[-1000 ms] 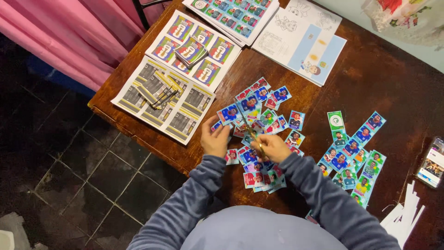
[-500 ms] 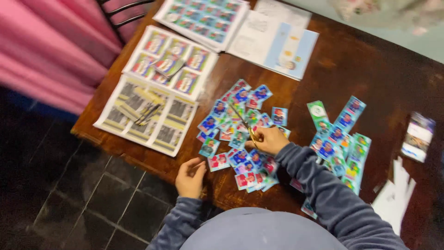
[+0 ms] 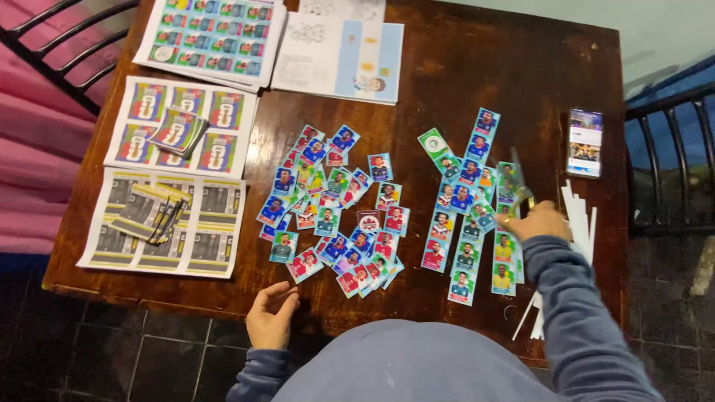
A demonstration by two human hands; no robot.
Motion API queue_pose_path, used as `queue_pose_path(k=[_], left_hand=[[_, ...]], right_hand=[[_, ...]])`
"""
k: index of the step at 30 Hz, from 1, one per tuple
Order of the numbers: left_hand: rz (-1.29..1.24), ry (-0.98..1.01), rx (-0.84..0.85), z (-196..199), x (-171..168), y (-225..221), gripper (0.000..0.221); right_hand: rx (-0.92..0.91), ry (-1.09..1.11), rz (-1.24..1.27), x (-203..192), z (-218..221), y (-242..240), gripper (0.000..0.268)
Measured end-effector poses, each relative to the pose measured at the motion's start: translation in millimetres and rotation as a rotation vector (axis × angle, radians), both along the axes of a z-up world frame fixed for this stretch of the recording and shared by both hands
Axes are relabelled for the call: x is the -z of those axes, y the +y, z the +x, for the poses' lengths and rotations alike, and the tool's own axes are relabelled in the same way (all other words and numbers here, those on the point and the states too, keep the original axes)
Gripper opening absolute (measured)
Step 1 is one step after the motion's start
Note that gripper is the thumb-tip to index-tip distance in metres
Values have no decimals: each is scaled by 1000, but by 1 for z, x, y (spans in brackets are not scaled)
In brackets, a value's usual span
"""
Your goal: Cutting individual soccer player stickers from a printed sheet using scissors.
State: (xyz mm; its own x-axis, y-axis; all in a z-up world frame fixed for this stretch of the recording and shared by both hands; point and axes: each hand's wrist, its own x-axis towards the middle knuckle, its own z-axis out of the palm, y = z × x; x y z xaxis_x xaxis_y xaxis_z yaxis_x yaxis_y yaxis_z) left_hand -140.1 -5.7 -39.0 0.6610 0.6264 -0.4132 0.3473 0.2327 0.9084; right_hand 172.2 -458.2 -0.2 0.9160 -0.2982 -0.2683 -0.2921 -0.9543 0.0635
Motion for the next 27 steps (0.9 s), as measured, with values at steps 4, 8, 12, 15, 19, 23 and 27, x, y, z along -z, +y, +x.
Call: queue_pose_path(k=[4, 8, 12, 15, 19, 23, 27], left_hand=[[37, -13, 36, 7, -15, -5, 33], [13, -42, 31, 8, -28, -3, 33], [46, -54, 41, 1, -22, 4, 31], [-49, 3, 45, 4, -35, 2, 27], [-8, 30, 67, 8, -35, -2, 25], [39, 43, 203, 15, -39, -4, 24], [8, 44, 343, 23, -39, -9, 23]], right_hand=[[29, -37, 56, 39, -9, -16, 86], [60, -194, 183, 64, -10, -38, 59], [2, -463, 241, 82, -7, -65, 44], [52, -517, 409, 109, 5, -111, 46], [105, -500, 447, 74, 4, -119, 41], [151, -591, 831, 59, 1, -122, 30], [305, -577, 1004, 86, 4, -145, 27]])
